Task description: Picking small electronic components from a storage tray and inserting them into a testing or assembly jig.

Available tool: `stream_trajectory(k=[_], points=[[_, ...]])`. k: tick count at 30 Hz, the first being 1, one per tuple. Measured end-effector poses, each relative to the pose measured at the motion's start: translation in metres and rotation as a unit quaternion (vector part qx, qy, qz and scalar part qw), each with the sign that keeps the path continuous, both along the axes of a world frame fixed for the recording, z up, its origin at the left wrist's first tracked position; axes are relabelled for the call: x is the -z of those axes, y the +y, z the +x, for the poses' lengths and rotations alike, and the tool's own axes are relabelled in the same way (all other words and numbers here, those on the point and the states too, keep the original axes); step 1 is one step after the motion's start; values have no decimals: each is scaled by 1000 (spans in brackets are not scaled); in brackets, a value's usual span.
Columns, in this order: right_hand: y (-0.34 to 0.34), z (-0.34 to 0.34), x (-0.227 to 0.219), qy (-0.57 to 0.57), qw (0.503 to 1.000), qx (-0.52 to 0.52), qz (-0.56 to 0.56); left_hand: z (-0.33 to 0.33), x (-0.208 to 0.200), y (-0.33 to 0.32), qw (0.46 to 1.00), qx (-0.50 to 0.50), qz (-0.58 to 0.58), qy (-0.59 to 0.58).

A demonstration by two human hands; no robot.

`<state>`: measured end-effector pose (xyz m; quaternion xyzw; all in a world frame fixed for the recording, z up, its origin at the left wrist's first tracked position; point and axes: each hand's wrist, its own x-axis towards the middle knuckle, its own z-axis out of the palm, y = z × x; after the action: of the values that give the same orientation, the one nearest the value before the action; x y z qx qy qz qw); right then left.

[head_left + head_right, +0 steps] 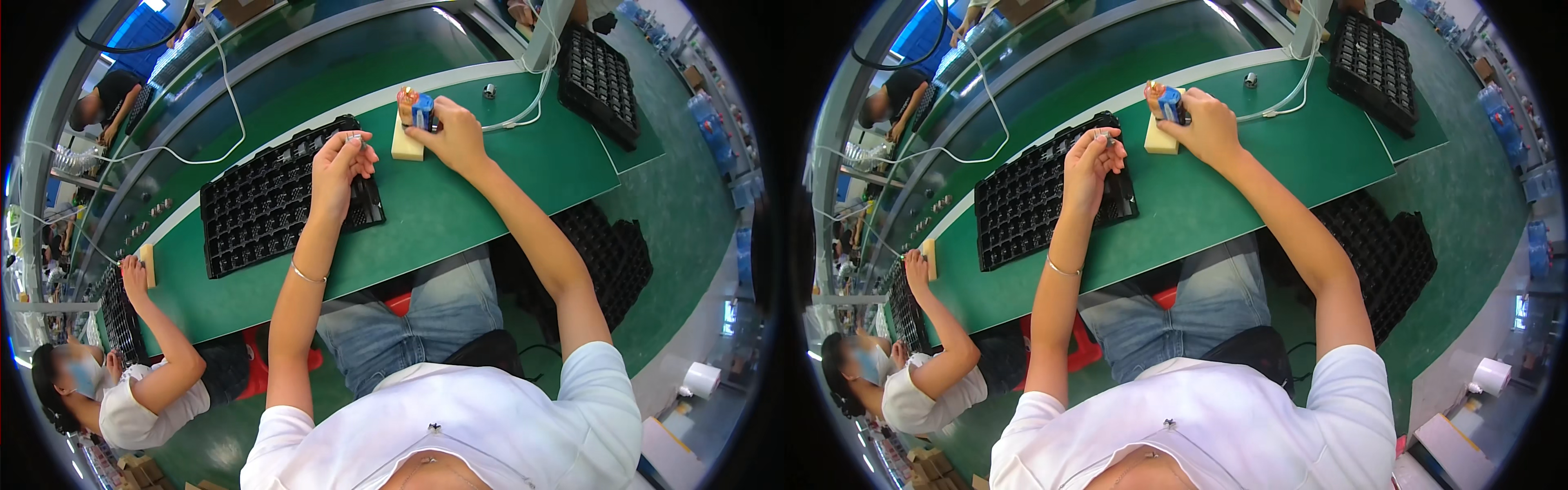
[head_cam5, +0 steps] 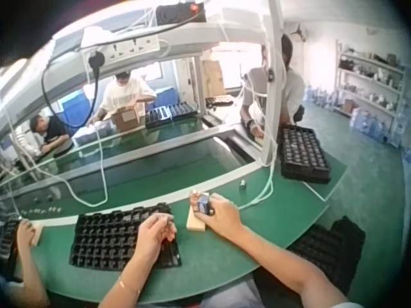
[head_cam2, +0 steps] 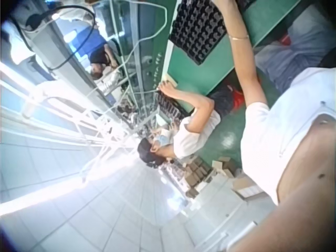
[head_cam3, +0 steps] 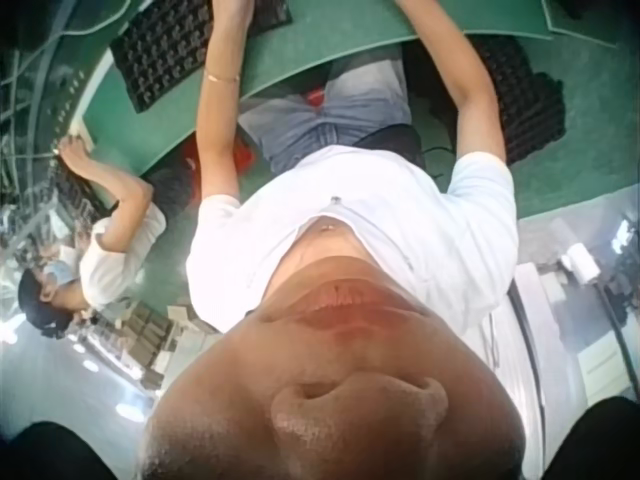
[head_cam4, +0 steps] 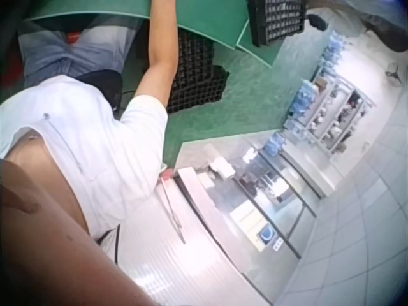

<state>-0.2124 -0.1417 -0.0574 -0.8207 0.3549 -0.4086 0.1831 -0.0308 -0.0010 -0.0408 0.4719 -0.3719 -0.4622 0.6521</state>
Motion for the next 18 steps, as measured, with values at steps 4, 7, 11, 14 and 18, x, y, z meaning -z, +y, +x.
stream_trajectory(k=[4, 7, 11, 14, 18], points=[[0, 0, -1, 22, 999, 33, 25, 1, 1, 2, 1000, 3, -11, 6], [2, -1, 0, -1, 999, 27, 29, 2, 2, 1, 1000, 16, -7, -5], [0, -2, 1, 6, 999, 27, 27, 1, 1, 1, 1000, 10, 2, -11], [-1, -2, -2, 13, 999, 24, 23, 0, 1, 0, 1000, 4, -12, 0], [4, -2, -9, 41, 998, 23, 42, 3, -1, 2, 1000, 2, -3, -11]])
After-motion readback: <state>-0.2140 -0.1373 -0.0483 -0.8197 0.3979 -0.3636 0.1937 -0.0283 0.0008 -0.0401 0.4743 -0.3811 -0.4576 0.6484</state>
